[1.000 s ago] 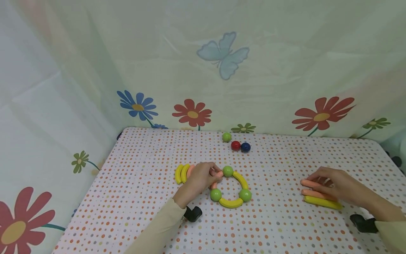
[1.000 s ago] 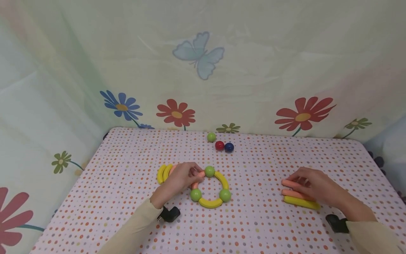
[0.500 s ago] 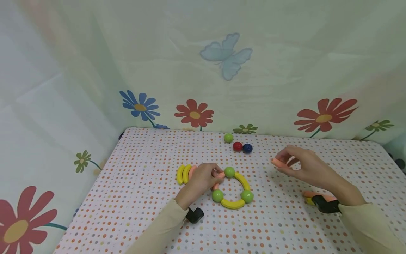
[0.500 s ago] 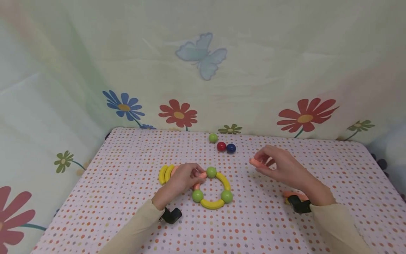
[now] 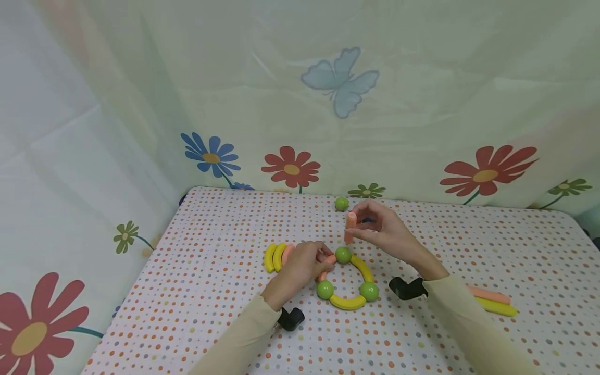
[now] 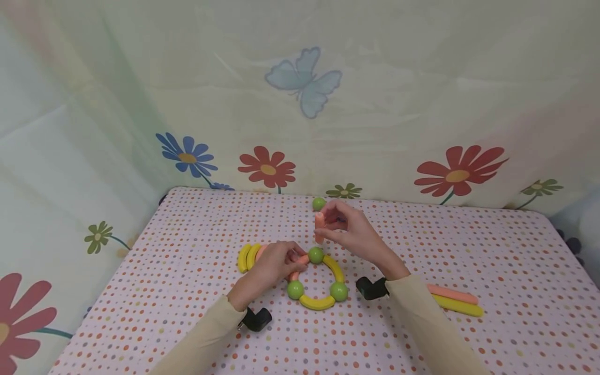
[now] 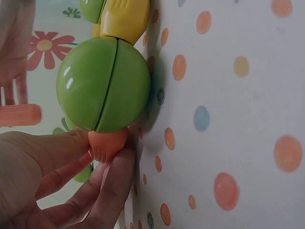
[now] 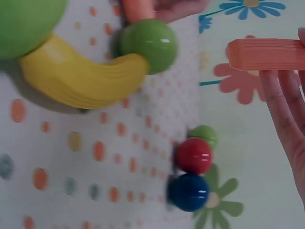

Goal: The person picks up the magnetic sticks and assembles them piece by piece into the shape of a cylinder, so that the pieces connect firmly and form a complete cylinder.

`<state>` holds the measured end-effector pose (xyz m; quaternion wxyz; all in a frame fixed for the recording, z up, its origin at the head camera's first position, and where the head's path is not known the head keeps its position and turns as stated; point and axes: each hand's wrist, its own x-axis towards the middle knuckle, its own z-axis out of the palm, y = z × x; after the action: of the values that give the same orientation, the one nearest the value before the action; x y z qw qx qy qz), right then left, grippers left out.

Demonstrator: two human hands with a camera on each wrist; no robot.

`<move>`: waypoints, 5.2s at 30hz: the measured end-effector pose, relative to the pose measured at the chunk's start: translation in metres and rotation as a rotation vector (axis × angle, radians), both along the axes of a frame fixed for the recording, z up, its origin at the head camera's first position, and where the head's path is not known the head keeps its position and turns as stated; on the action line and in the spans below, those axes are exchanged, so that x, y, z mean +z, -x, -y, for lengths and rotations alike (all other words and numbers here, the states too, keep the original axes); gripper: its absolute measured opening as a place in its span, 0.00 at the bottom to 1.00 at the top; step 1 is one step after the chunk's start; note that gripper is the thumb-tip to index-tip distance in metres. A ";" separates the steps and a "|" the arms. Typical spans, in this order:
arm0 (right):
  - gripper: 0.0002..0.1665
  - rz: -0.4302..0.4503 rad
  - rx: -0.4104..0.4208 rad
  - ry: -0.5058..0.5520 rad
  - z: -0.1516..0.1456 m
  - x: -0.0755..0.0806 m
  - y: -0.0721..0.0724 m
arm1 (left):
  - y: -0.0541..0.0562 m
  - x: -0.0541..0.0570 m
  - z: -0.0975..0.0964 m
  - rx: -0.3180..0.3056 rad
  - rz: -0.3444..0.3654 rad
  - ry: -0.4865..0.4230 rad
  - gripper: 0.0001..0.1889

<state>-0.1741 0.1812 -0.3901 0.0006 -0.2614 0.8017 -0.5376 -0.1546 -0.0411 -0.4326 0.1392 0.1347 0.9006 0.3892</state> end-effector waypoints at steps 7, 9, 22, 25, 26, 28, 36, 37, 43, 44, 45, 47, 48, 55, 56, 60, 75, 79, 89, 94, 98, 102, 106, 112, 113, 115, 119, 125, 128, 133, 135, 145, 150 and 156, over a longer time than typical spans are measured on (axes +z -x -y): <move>0.18 0.113 -0.006 0.021 0.000 -0.024 -0.001 | 0.000 -0.002 0.000 -0.001 0.000 -0.013 0.09; 0.19 0.123 0.000 0.018 0.000 -0.028 -0.002 | -0.001 -0.002 0.001 -0.006 -0.006 -0.022 0.09; 0.17 -0.075 0.004 -0.106 0.015 -0.033 -0.012 | -0.001 0.000 0.002 -0.009 0.002 -0.034 0.10; 0.17 -0.076 0.000 -0.101 0.017 -0.034 -0.012 | -0.001 0.000 0.002 -0.009 0.006 -0.035 0.10; 0.17 -0.072 -0.004 -0.097 0.017 -0.034 -0.012 | -0.001 0.000 0.002 -0.009 0.008 -0.035 0.10; 0.17 -0.061 -0.009 -0.088 0.016 -0.035 -0.012 | -0.001 0.000 0.002 -0.011 0.008 -0.031 0.10; 0.17 -0.022 -0.009 -0.052 0.016 -0.039 -0.012 | -0.001 0.001 0.002 -0.006 0.001 -0.003 0.10; 0.16 -0.011 -0.017 -0.052 0.015 -0.039 -0.012 | -0.001 0.001 0.002 -0.005 0.007 -0.003 0.10; 0.16 0.011 -0.044 -0.053 0.015 -0.039 -0.013 | -0.001 0.002 0.001 -0.005 0.021 0.001 0.10; 0.16 0.009 -0.045 -0.054 0.015 -0.039 -0.013 | -0.001 0.001 0.001 -0.006 0.021 0.001 0.10; 0.16 0.009 -0.045 -0.054 0.015 -0.039 -0.013 | -0.001 0.001 0.001 -0.008 0.021 0.001 0.11; 0.16 0.008 -0.047 -0.056 0.015 -0.039 -0.013 | -0.001 0.001 0.001 -0.008 0.018 0.002 0.11; 0.16 0.008 -0.048 -0.058 0.015 -0.039 -0.013 | -0.001 0.001 0.001 -0.009 0.018 0.001 0.11; 0.22 0.037 -0.062 -0.092 0.011 -0.036 -0.017 | -0.001 0.000 0.002 -0.009 0.024 -0.021 0.10; 0.24 0.039 -0.064 -0.103 0.008 -0.033 -0.019 | -0.001 0.000 0.002 -0.011 0.024 -0.026 0.10; 0.23 0.009 -0.074 -0.162 -0.013 -0.022 -0.027 | -0.001 0.000 0.002 -0.013 0.022 -0.036 0.09; 0.15 0.000 -0.176 -0.611 -0.178 -0.023 -0.086 | -0.005 0.000 0.004 -0.005 0.035 -0.073 0.11; 0.14 0.085 -0.219 -0.679 -0.197 -0.034 -0.090 | -0.005 0.000 0.005 -0.001 0.032 -0.058 0.11; 0.12 0.094 -0.206 -0.784 -0.187 -0.032 -0.078 | -0.006 0.001 0.004 -0.006 0.047 -0.074 0.11; 0.13 -0.029 -0.171 -0.662 -0.153 -0.024 -0.074 | -0.005 0.000 0.003 -0.005 0.039 -0.067 0.11; 0.15 -0.097 -0.117 -0.466 -0.113 -0.013 -0.075 | -0.004 0.000 0.002 -0.005 0.027 -0.063 0.10; 0.20 -0.110 -0.031 -0.244 -0.077 -0.006 -0.077 | -0.003 0.000 0.001 -0.008 0.015 -0.055 0.10; 0.21 -0.063 0.048 -0.046 -0.054 -0.009 -0.080 | -0.003 0.000 0.001 -0.007 0.020 -0.052 0.10; 0.20 -0.001 0.058 0.127 -0.040 -0.022 -0.082 | -0.004 0.002 0.002 -0.003 0.026 -0.057 0.10; 0.20 0.001 0.056 0.141 -0.039 -0.024 -0.082 | -0.004 0.002 0.002 -0.003 0.026 -0.057 0.10; 0.19 0.014 0.054 0.152 -0.037 -0.029 -0.083 | -0.004 0.002 0.002 -0.006 0.018 -0.057 0.10; 0.20 0.027 0.023 0.118 -0.033 -0.036 -0.084 | -0.004 0.003 0.001 -0.019 0.003 -0.058 0.10; 0.20 0.010 -0.012 0.100 -0.029 -0.041 -0.086 | -0.003 0.002 0.001 -0.015 0.005 -0.041 0.10; 0.21 0.008 -0.013 0.099 -0.028 -0.041 -0.086 | -0.003 0.002 0.001 -0.005 0.016 -0.033 0.11; 0.23 0.022 -0.026 0.059 -0.035 -0.039 -0.090 | -0.002 0.003 0.001 -0.003 0.020 -0.023 0.11; 0.22 0.031 -0.053 0.010 -0.043 -0.036 -0.092 | -0.002 0.003 0.000 -0.002 0.019 -0.022 0.11; 0.24 -0.003 -0.140 -0.451 -0.136 -0.033 -0.105 | -0.003 0.004 -0.001 0.002 0.033 -0.022 0.11; 0.25 0.096 -0.214 -0.670 -0.169 -0.036 -0.111 | -0.004 0.004 0.001 0.014 0.033 -0.012 0.11; 0.23 0.118 -0.290 -0.771 -0.187 -0.043 -0.110 | -0.002 0.002 0.001 0.016 0.030 -0.005 0.11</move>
<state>-0.0638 0.3682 -0.4329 0.0685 -0.0953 0.9714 -0.2065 -0.1522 -0.0425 -0.4306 0.1493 0.1217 0.8985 0.3944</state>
